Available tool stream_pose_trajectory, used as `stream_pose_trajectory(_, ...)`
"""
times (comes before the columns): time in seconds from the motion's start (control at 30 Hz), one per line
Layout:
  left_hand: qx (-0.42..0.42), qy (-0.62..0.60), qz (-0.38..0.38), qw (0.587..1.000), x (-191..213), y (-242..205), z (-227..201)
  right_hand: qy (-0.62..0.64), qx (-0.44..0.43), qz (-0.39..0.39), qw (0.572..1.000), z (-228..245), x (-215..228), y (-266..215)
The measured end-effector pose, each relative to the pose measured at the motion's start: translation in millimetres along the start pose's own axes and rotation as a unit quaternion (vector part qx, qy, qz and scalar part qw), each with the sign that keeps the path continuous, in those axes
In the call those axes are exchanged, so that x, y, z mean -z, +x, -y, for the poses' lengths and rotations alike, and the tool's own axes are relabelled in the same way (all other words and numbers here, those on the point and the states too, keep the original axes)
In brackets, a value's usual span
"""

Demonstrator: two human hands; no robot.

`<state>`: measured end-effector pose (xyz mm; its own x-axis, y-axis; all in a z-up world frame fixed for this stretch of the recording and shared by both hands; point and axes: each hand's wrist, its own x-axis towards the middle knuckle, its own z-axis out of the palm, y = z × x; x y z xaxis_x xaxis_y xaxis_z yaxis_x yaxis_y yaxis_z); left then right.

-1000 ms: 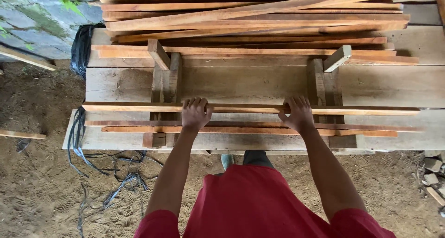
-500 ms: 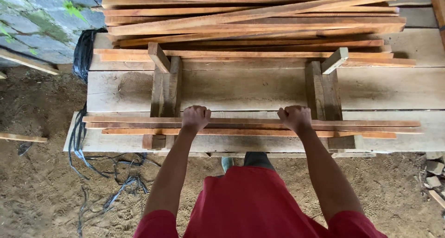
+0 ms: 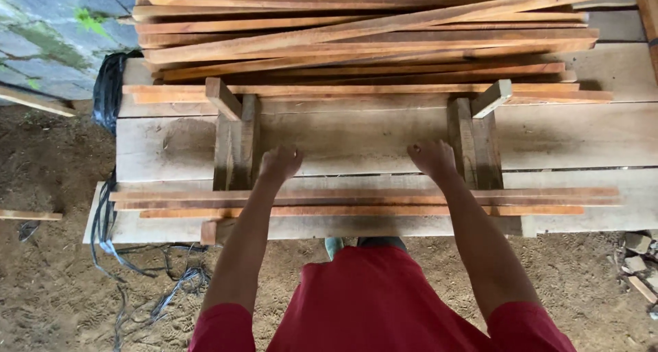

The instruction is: Tying together groups of thin wooden slats with plastic or wire ties on a workbench.

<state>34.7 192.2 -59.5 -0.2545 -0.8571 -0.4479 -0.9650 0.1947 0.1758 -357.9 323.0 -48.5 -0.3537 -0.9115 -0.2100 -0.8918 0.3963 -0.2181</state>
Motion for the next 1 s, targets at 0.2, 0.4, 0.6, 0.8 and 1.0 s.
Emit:
stream_pose_trajectory(0.2, -0.053, -0.114, -0.162, 0.979, -43.9, 114.7, 35.6, -0.003, -0.010, -0.011, 1.000, -16.4, -1.9, 77.5)
stream_pose_trajectory(0.4, -0.204, 0.052, -0.391, 0.896, 56.1, 105.7, 13.2, -0.045, 0.184, -0.241, 0.952, -2.9, 15.6, 128.3)
stream_pose_trajectory(0.6, -0.132, 0.141, -0.312, 0.930, 10.4, 181.2, 25.5, -0.135, 0.196, -0.319, 0.917, -37.9, -29.2, 185.4)
stream_pose_trajectory(0.8, -0.244, 0.162, -0.475, 0.830, 44.2, 218.4, 47.2, -0.088, 0.236, -0.242, 0.937, -54.1, 14.7, 202.0)
stream_pose_trajectory(1.0, -0.306, 0.097, -0.475, 0.819, 149.8, 135.0, 23.4, -0.030, 0.320, -0.305, 0.896, -50.5, 80.4, 192.0)
